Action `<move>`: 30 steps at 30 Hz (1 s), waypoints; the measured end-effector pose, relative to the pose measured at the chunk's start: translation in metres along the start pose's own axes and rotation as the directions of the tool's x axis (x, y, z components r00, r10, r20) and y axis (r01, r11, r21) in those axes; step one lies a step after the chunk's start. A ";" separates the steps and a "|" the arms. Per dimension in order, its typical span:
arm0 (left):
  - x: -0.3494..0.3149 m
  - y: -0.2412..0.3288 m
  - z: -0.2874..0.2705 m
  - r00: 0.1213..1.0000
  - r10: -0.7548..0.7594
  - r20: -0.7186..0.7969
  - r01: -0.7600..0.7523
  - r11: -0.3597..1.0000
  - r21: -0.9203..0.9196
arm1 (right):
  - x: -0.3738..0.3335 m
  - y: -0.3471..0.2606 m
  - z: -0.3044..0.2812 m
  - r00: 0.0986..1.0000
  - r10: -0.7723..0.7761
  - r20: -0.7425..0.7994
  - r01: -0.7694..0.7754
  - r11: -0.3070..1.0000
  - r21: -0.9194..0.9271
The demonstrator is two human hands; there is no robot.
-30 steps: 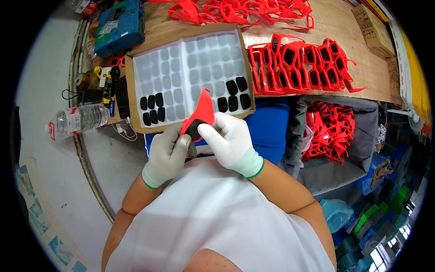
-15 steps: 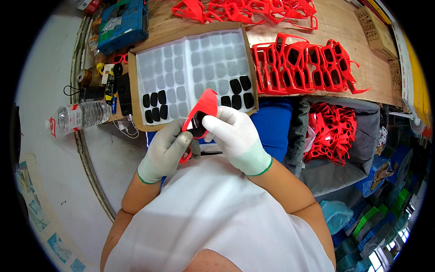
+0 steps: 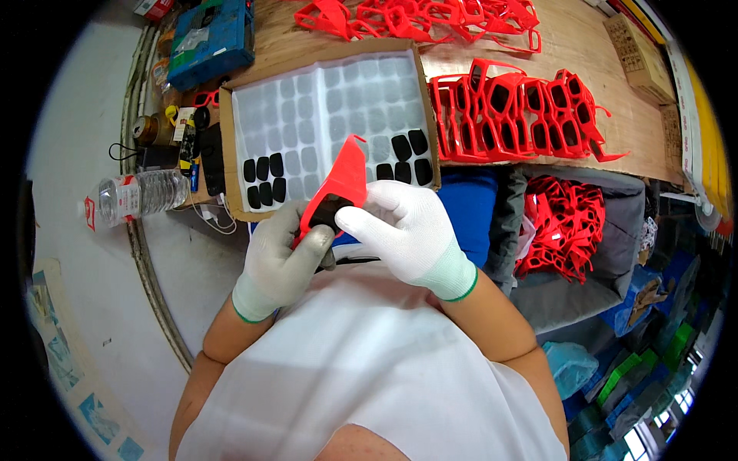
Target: The person inserts black lenses into red plastic frames one at a time. They pick up a frame, press a lens into each side, and place the completed pair on the table. The process repeats with multiple frames and lenses.
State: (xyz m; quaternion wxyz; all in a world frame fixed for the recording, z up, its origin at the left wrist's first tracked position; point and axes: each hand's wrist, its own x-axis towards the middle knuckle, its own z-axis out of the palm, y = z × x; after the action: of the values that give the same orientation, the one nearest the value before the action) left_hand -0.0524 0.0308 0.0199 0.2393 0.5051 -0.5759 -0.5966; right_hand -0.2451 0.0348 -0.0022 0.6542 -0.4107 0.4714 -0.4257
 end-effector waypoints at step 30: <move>0.005 0.001 -0.017 0.970 0.200 0.139 -0.237 0.904 0.355 | 0.003 0.015 -0.011 0.845 -0.531 -0.068 0.390 0.697 -0.602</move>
State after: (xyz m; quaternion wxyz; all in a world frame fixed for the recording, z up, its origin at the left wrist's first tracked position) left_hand -0.0400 0.0188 0.0223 0.1767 0.4430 -0.7420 -0.4712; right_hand -0.2523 0.0346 -0.0196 0.3123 -0.6373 0.5313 -0.4627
